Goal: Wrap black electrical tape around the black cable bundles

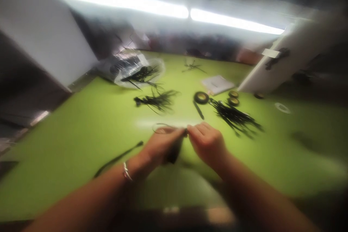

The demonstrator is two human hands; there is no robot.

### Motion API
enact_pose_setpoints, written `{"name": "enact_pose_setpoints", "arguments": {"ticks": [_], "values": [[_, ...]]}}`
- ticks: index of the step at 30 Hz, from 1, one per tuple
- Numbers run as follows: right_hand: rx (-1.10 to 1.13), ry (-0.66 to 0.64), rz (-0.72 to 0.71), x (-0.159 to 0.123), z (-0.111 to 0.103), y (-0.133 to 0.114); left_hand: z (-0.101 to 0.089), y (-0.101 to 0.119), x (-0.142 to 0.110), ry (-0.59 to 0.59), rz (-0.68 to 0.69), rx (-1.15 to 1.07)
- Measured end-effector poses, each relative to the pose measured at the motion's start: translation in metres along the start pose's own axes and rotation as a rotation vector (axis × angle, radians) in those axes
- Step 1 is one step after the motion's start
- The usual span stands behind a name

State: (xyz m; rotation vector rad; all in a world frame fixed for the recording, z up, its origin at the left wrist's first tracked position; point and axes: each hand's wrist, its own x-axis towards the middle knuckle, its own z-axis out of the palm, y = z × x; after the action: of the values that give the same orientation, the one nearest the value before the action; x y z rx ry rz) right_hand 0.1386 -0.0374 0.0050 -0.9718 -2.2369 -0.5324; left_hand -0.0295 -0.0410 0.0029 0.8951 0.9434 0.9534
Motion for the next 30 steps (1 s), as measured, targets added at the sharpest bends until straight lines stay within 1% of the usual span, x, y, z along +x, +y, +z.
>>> {"name": "enact_pose_setpoints", "arguments": {"ticks": [2,4,7,10,13,15,17,20,23,25,27,28,30], "values": [[0.037,0.025,-0.040,-0.001,0.001,0.001,0.000,0.000,0.001,0.058,-0.027,-0.001],[0.110,0.039,-0.049,-0.002,0.003,0.003,-0.002,-0.001,0.002,0.071,-0.025,-0.005],[0.268,0.000,0.054,-0.003,0.007,0.006,-0.006,-0.003,0.005,0.083,0.025,0.046],[0.427,-0.090,0.177,-0.003,0.010,0.007,-0.007,-0.005,0.006,0.131,0.074,0.190],[0.508,-0.164,0.202,-0.004,0.011,0.005,-0.006,-0.005,0.006,0.130,0.165,0.337],[0.520,-0.143,0.210,-0.003,0.010,0.004,-0.004,-0.005,0.006,0.112,0.169,0.325],[0.482,-0.081,0.212,-0.003,0.009,0.003,-0.003,-0.005,0.005,0.088,0.118,0.234],[0.328,-0.020,0.140,-0.001,0.008,0.003,-0.003,-0.005,0.005,0.030,0.050,0.056],[0.223,-0.011,0.001,0.000,0.006,0.005,-0.005,-0.003,0.003,-0.011,-0.039,-0.098],[0.213,-0.011,-0.101,0.000,0.005,0.006,-0.006,-0.002,0.001,-0.001,-0.063,-0.109],[0.214,-0.024,-0.162,0.000,0.004,0.006,-0.007,-0.002,0.001,0.021,-0.054,-0.075],[0.215,-0.032,-0.165,0.000,0.003,0.006,-0.007,-0.002,0.001,0.033,-0.049,-0.059],[0.236,-0.049,-0.117,0.001,0.002,0.006,-0.008,-0.005,0.002,0.060,-0.059,-0.026]]}}
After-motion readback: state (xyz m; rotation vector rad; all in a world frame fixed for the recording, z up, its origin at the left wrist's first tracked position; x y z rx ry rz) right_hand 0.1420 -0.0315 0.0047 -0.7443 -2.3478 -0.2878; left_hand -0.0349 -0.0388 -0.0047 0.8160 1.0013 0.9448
